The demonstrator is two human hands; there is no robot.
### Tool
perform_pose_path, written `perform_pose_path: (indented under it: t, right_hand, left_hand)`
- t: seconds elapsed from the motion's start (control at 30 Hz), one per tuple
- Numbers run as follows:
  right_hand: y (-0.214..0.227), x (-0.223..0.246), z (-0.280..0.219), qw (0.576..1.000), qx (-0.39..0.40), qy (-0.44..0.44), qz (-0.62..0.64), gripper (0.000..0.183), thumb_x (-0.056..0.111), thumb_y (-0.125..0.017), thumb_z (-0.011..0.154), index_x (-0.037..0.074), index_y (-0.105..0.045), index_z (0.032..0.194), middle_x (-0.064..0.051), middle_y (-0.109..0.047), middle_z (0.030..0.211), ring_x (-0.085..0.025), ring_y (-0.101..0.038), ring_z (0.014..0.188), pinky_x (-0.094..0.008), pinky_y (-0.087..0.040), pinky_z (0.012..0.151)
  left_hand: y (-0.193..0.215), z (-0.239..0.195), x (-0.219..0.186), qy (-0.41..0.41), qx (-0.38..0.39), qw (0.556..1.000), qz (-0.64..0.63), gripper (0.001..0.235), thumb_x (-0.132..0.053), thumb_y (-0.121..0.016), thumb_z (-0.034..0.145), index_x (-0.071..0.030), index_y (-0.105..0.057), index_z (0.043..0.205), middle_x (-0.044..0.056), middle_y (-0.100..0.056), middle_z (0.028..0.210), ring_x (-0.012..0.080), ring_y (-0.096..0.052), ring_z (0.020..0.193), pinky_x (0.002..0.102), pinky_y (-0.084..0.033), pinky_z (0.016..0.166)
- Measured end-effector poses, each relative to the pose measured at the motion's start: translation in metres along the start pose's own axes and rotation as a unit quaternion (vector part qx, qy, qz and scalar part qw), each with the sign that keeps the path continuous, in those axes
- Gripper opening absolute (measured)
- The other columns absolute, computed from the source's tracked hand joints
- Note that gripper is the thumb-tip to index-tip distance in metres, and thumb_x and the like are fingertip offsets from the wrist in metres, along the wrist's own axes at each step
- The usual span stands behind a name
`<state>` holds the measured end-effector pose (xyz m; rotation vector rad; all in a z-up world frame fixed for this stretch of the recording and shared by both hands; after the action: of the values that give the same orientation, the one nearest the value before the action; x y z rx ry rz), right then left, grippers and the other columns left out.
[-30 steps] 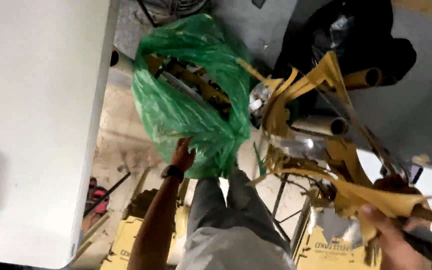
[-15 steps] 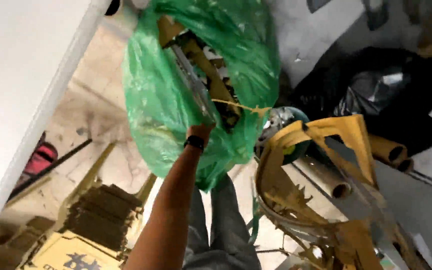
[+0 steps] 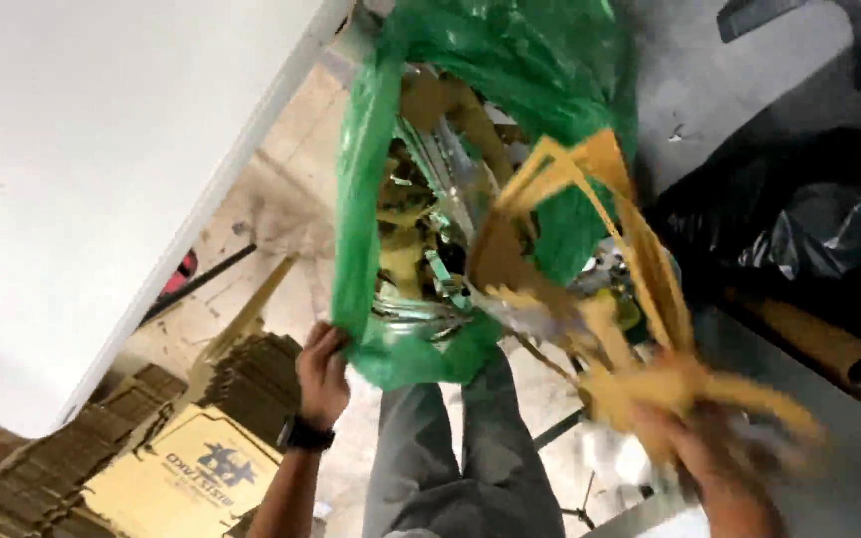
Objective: Manually punching out pre-cut shapes from cardboard sheets and separating the waste material.
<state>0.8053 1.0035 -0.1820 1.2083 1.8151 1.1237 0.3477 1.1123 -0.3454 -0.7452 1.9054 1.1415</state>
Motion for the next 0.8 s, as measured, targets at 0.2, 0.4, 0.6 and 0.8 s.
perform_pose_path:
  t: [0.2, 0.4, 0.6, 0.8]
  right_hand:
    - [-0.316, 0.095, 0.030, 0.824, 0.369, 0.029, 0.429, 0.061, 0.017, -0.084, 0.065, 0.008, -0.069, 0.124, -0.007, -0.073, 0.125, -0.023, -0.068, 0.113, -0.032, -0.052, 0.101]
    - [-0.405, 0.144, 0.016, 0.793, 0.303, 0.069, 0.525, 0.056, 0.015, -0.082, 0.070, 0.013, -0.068, 0.124, -0.006, -0.074, 0.117, -0.020, -0.071, 0.102, -0.037, -0.059, 0.090]
    - [-0.432, 0.163, -0.027, 0.807, 0.390, 0.175, 0.408, 0.047, 0.020, -0.069, 0.085, 0.016, -0.067, 0.131, -0.010, -0.073, 0.120, -0.027, -0.070, 0.110, -0.044, -0.055, 0.097]
    - [-0.431, 0.141, -0.039, 0.802, 0.447, 0.255, 0.304, 0.041, 0.024, -0.058, 0.097, 0.018, -0.066, 0.137, -0.014, -0.071, 0.123, -0.033, -0.068, 0.116, -0.050, -0.052, 0.102]
  left_hand:
    - [0.054, -0.046, -0.102, -0.117, -0.164, 0.977, -0.068, 0.019, -0.007, -0.038, 0.086, -0.005, -0.048, 0.070, 0.009, -0.046, 0.077, 0.0220, -0.045, 0.070, 0.034, -0.033, 0.063]
    - [-0.019, -0.054, -0.161, -0.106, -0.076, 0.975, -0.179, 0.015, -0.010, -0.040, 0.080, -0.004, -0.052, 0.073, 0.010, -0.044, 0.079, 0.0246, -0.045, 0.072, 0.037, -0.034, 0.062]
    - [-0.088, -0.027, -0.141, -0.126, 0.044, 0.989, -0.057, 0.009, 0.002, -0.046, 0.079, -0.005, -0.051, 0.076, 0.008, -0.041, 0.077, 0.0274, -0.043, 0.070, 0.040, -0.036, 0.064]
    - [-0.132, 0.010, -0.038, -0.109, 0.040, 0.989, 0.096, 0.016, 0.000, -0.063, 0.074, -0.012, -0.062, 0.085, 0.010, -0.055, 0.080, 0.0360, -0.062, 0.075, 0.043, -0.053, 0.068]
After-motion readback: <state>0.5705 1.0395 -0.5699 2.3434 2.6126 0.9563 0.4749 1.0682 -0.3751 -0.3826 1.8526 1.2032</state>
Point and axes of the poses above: each hand's wrist, its own z-axis towards the middle knuckle, its own y-axis out of the back of the hand, x = y × z, the point moved 10 cm from there along z, towards the middle knuckle
